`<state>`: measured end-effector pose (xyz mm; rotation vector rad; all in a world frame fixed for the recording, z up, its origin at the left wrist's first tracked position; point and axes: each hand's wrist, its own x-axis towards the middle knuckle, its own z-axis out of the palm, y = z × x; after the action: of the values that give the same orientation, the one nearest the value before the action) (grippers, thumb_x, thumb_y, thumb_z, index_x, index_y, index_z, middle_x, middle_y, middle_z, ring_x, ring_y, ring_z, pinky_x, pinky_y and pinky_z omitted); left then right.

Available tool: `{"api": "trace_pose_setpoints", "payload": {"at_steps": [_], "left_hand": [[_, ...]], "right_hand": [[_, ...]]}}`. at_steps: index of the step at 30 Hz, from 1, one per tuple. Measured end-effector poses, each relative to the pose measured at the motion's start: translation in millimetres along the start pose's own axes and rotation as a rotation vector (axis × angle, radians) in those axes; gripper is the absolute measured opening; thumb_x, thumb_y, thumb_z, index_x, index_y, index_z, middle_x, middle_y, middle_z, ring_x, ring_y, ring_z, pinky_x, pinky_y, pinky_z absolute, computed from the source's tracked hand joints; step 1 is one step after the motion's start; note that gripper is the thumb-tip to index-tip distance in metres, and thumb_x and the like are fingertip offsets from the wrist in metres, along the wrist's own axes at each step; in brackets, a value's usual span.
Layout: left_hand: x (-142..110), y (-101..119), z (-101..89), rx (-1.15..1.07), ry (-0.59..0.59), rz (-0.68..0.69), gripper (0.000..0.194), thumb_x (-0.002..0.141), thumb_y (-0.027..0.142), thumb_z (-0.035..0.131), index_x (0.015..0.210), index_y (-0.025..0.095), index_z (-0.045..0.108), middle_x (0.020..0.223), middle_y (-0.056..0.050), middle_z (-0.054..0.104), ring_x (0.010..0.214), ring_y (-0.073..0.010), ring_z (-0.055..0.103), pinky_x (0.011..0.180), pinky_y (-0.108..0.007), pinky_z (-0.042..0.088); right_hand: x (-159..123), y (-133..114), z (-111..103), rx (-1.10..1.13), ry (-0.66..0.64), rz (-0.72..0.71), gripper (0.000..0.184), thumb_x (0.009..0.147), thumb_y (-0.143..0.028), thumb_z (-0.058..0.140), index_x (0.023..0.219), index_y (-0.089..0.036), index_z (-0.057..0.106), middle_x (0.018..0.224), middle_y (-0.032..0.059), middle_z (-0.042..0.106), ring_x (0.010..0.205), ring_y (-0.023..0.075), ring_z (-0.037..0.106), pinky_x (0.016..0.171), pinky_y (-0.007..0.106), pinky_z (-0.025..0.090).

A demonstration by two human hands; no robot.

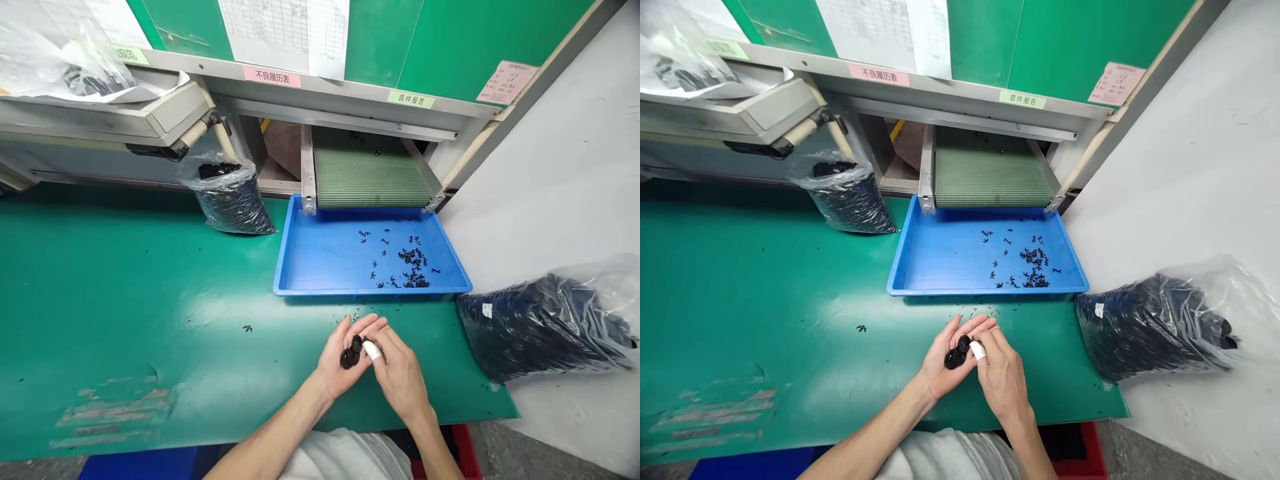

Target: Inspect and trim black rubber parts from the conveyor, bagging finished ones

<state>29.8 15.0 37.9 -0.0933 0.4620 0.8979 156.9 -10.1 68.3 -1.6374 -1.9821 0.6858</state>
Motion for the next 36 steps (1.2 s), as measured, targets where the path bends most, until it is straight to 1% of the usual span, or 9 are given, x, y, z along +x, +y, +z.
{"api": "trace_pose_setpoints", "payload": {"at_steps": [2,4,7,9,13,18,23,30,36], "left_hand": [[0.2,0.7,-3.2,0.04,0.056,0.014,0.035,0.089,0.035,0.046,0.104,0.01,0.064,0.104,-0.014,0.067,0.094,-0.0194,0.063,0.081,-0.028,0.049],[0.1,0.4,-8.4,0.144,0.123,0.024,0.024,0.084,0.029,0.055,0.096,0.011,0.064,0.084,-0.008,0.066,0.071,-0.0135,0.062,0.058,-0.021,0.047],[-1.3,0.7,-15.7,0.309,0.141,0.016,0.021,0.08,0.032,0.063,0.086,0.012,0.06,0.065,0.0,0.057,0.044,-0.0039,0.042,0.036,-0.014,0.02],[-3.0,2.9,-18.3,0.376,0.1,0.011,0.028,0.079,0.039,0.064,0.08,0.013,0.057,0.062,0.002,0.052,0.04,-0.0015,0.033,0.036,-0.015,0.01],[-6.9,11.6,-17.3,0.45,0.031,0.011,0.03,0.074,0.037,0.07,0.072,0.013,0.053,0.063,0.002,0.051,0.043,-0.0007,0.031,0.038,-0.017,0.008],[-12.0,19.6,-13.0,0.47,0.009,0.042,0.026,0.074,0.032,0.07,0.089,0.013,0.06,0.071,-0.001,0.055,0.045,-0.0012,0.032,0.04,-0.018,0.009],[-15.2,20.1,-12.3,0.517,0.011,0.071,0.029,0.075,0.036,0.069,0.089,0.013,0.061,0.074,-0.001,0.056,0.046,-0.0014,0.032,0.04,-0.019,0.01],[-19.0,20.3,-12.4,0.56,0.011,0.108,0.024,0.077,0.036,0.064,0.082,0.015,0.053,0.07,0.0,0.059,0.043,-0.002,0.033,0.039,-0.019,0.011],[-21.3,21.0,-12.0,0.599,0.011,0.101,0.025,0.077,0.036,0.064,0.088,0.015,0.056,0.068,0.0,0.058,0.043,-0.0022,0.031,0.04,-0.02,0.012]], "right_hand": [[1.6,0.2,-0.7,-0.022,0.038,0.001,0.024,0.09,-0.021,0.038,0.095,-0.024,0.061,0.09,0.003,0.06,0.075,0.0141,0.059,0.065,0.025,0.046],[2.8,1.2,-1.6,-0.041,0.06,0.005,0.023,0.091,-0.022,0.037,0.095,-0.023,0.06,0.088,0.0031,0.058,0.074,0.0138,0.058,0.065,0.025,0.045],[3.7,3.2,-2.6,-0.057,0.045,-0.037,0.025,0.091,-0.02,0.035,0.095,-0.022,0.06,0.087,0.0031,0.057,0.073,0.0132,0.057,0.067,0.025,0.045],[3.8,4.0,-3.0,-0.061,0.013,-0.079,0.027,0.09,-0.016,0.034,0.097,-0.022,0.06,0.088,0.0031,0.056,0.074,0.0128,0.058,0.069,0.025,0.046],[4.8,5.2,-7.0,0.054,-0.081,-0.045,0.025,0.089,-0.017,0.035,0.101,-0.024,0.056,0.093,0.0027,0.057,0.08,0.0134,0.059,0.072,0.025,0.047],[4.2,12.8,-15.2,0.175,-0.159,-0.051,0.036,0.093,-0.021,0.027,0.125,-0.024,0.041,0.108,0.0051,0.059,0.098,0.0144,0.058,0.084,0.028,0.048],[-3.3,14.9,-14.7,0.054,-0.173,0.001,0.041,0.091,-0.018,0.027,0.13,-0.024,0.039,0.092,0.0029,0.064,0.075,0.0146,0.062,0.069,0.028,0.051],[-7.1,-1.6,-14.2,-0.214,-0.114,-0.105,0.031,0.086,-0.009,0.03,0.102,-0.024,0.053,0.086,0.0016,0.065,0.068,0.0154,0.061,0.058,0.026,0.043],[-6.7,-4.3,-10.5,-0.359,-0.153,-0.169,0.035,0.082,-0.004,0.031,0.101,-0.023,0.053,0.081,0.0008,0.063,0.069,0.0155,0.059,0.057,0.025,0.038]]}}
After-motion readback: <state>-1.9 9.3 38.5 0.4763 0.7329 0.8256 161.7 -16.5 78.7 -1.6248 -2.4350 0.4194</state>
